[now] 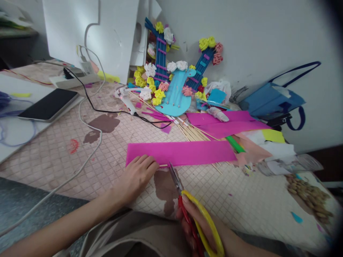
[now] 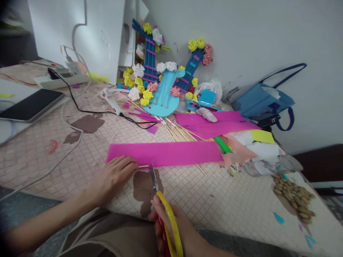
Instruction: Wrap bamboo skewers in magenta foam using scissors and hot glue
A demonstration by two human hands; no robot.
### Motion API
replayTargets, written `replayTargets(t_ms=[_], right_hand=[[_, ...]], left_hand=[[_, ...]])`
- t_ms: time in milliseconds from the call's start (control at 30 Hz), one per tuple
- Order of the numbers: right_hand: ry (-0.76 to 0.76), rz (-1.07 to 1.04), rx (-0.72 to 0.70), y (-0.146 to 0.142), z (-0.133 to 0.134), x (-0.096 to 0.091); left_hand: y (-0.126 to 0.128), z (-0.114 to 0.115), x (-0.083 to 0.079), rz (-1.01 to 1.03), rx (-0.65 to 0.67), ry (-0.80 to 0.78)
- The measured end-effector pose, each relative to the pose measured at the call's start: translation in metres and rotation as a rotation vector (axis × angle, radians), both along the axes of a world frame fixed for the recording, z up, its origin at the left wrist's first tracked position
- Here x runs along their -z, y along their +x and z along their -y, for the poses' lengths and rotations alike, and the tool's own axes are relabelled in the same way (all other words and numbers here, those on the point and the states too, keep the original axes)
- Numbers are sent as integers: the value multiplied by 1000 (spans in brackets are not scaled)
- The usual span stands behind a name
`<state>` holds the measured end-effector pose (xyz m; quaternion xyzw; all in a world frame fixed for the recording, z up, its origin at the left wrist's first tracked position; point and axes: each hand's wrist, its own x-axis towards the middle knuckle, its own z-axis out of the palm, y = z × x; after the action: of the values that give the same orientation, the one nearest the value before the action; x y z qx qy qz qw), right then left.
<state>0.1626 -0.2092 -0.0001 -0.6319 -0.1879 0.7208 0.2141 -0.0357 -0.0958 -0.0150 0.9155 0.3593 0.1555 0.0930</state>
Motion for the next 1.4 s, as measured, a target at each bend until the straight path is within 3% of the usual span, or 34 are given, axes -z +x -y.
replayTargets(t_ms=[267,500,800,1033,1400], right_hand=[[-46,17,1,-8,-2,-12],[4,-11,-4,-6,5,1],[61,-2,-64,-9,8,-1],[-23,-65,-17,-7,6,-3],[7,-98,-6,-1,4,7]], left_hand=[[0,-1,2,-4,-2,-3],[-1,0,5,14,3,15],[-1,0,4,26,-4,-2],[-1,0,7,34,-6,41],[0,7,-1,-55,10,37]])
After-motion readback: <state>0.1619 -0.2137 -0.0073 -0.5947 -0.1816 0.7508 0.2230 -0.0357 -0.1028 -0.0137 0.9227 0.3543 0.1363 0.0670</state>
